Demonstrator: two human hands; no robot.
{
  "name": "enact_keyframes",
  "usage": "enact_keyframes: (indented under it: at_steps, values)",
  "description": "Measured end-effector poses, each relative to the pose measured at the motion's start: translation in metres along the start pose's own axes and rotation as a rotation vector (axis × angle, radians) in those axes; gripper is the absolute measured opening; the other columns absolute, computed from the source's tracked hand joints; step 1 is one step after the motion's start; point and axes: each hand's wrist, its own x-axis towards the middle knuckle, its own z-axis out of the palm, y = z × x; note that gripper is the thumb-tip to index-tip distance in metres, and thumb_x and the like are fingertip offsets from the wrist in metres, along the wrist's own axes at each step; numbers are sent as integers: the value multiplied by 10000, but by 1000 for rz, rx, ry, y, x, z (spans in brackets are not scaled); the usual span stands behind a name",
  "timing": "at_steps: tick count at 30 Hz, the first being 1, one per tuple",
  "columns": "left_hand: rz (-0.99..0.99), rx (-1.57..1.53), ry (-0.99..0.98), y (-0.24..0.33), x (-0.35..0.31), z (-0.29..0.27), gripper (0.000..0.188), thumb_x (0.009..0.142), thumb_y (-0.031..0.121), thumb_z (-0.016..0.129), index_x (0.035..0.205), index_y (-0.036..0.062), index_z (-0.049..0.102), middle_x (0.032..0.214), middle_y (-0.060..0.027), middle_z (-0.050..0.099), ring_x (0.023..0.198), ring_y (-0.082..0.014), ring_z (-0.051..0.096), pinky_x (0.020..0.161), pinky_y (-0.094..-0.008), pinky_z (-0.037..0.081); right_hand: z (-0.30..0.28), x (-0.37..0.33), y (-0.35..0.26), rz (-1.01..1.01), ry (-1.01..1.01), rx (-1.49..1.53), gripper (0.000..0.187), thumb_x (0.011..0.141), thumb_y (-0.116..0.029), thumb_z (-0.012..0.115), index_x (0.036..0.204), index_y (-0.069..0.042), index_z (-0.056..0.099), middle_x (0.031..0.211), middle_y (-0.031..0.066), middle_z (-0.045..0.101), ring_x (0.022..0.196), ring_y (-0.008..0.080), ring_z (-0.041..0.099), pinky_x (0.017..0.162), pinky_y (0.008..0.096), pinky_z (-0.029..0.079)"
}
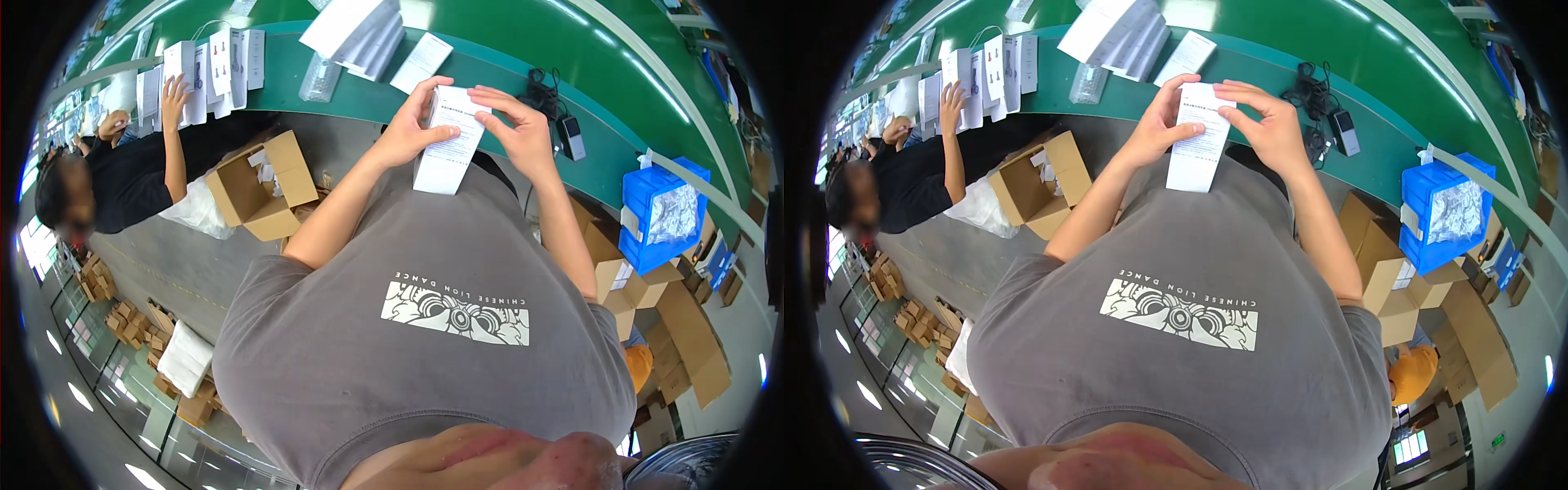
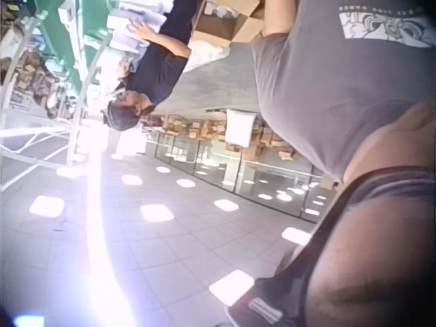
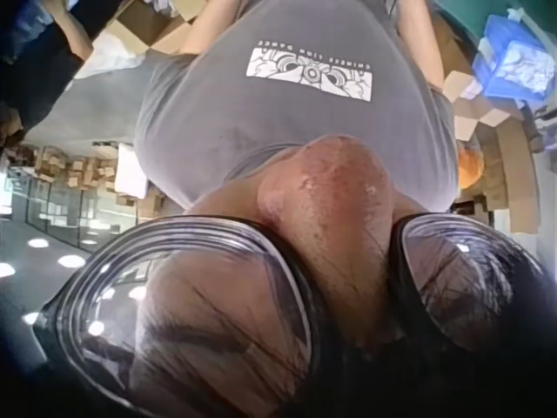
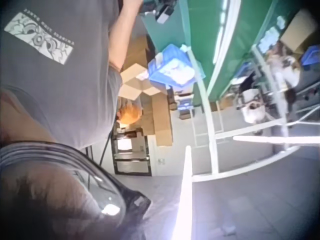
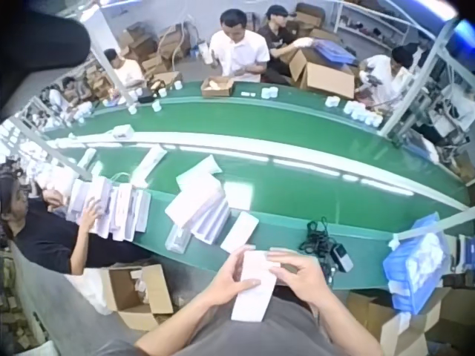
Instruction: Packaging items from plastic bags into small white cardboard boxes at an assembly line.
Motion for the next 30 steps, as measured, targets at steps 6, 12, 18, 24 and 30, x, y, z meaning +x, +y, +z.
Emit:
enact_keyframes:
  at_steps: [6, 12, 18, 24, 30]
  values:
    - [323, 271, 110, -31, 11, 56, 559, 867, 94, 756, 1356, 101, 486, 1297, -91, 498, 1112, -179, 584, 921, -330, 513, -51, -25, 23, -241, -63, -99, 176, 881, -48, 721, 1050, -2, 745, 1171, 112, 722, 1200, 226, 619, 1035, 348, 480]
    - [229, 128, 170, -40, 9, 75, 436, 869, 104, 753, 1261, 87, 562, 1365, -93, 469, 1106, -178, 589, 923, -322, 508, -86, -11, 21, -56, -284, 58, 169, 913, -7, 672, 1070, 22, 729, 1179, 141, 709, 1202, 253, 612, 1021, 360, 492]
    - [360, 45, 247, 2, 37, 78, 360, 916, 129, 671, 1252, 62, 562, 1382, -127, 508, 1196, -199, 553, 978, -337, 479, -69, 9, -32, -113, -95, -17, 103, 900, -44, 705, 974, 11, 750, 1121, 120, 729, 1137, 208, 642, 963, 323, 511]
    - [265, 13, 183, 0, 25, 79, 343, 916, 145, 668, 1231, 55, 566, 1360, -121, 511, 1171, -194, 563, 952, -326, 490, -72, -9, -12, -180, -173, 48, 103, 914, -23, 679, 1006, 13, 711, 1168, 139, 702, 1146, 208, 628, 965, 328, 502]
    - [297, -64, 168, 18, 31, 94, 400, 824, 61, 764, 1173, 58, 570, 1263, -86, 539, 1086, -168, 596, 853, -297, 527, -73, -3, -8, -217, -39, 106, 168, 914, -18, 671, 1082, -6, 673, 1299, 107, 627, 1148, 193, 620, 967, 314, 498]
